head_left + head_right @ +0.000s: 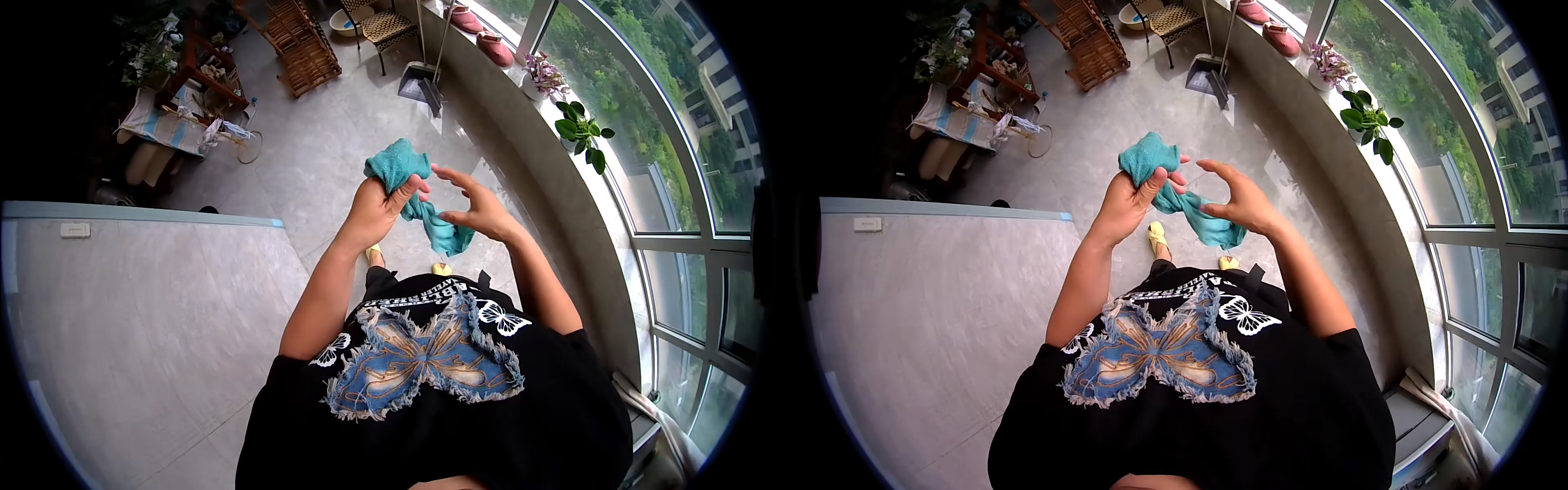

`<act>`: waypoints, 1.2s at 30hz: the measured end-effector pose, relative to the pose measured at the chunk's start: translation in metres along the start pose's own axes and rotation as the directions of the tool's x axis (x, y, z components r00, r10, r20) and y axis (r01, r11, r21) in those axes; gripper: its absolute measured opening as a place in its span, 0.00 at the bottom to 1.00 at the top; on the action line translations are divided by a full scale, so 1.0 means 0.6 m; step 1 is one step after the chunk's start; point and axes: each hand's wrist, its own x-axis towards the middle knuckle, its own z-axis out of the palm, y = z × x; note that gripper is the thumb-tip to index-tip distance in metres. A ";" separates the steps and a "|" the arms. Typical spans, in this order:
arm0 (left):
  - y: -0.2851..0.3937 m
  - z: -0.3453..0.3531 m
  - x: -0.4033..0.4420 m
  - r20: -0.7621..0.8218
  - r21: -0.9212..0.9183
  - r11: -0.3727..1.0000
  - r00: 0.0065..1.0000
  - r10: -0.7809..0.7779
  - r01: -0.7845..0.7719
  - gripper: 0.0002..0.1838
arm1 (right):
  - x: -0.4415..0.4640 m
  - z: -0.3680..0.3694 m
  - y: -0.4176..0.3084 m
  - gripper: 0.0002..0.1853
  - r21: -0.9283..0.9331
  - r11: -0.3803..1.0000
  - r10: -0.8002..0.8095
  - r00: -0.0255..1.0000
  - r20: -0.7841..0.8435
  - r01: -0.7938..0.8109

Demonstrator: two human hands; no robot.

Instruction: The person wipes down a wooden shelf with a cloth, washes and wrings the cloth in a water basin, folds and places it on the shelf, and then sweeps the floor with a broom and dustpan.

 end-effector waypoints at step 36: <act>-0.170 -0.621 0.358 0.061 -0.422 0.858 0.954 -0.295 0.293 0.16 | 0.638 0.133 -0.026 0.15 0.734 0.649 0.460 0.872 -0.167 -0.202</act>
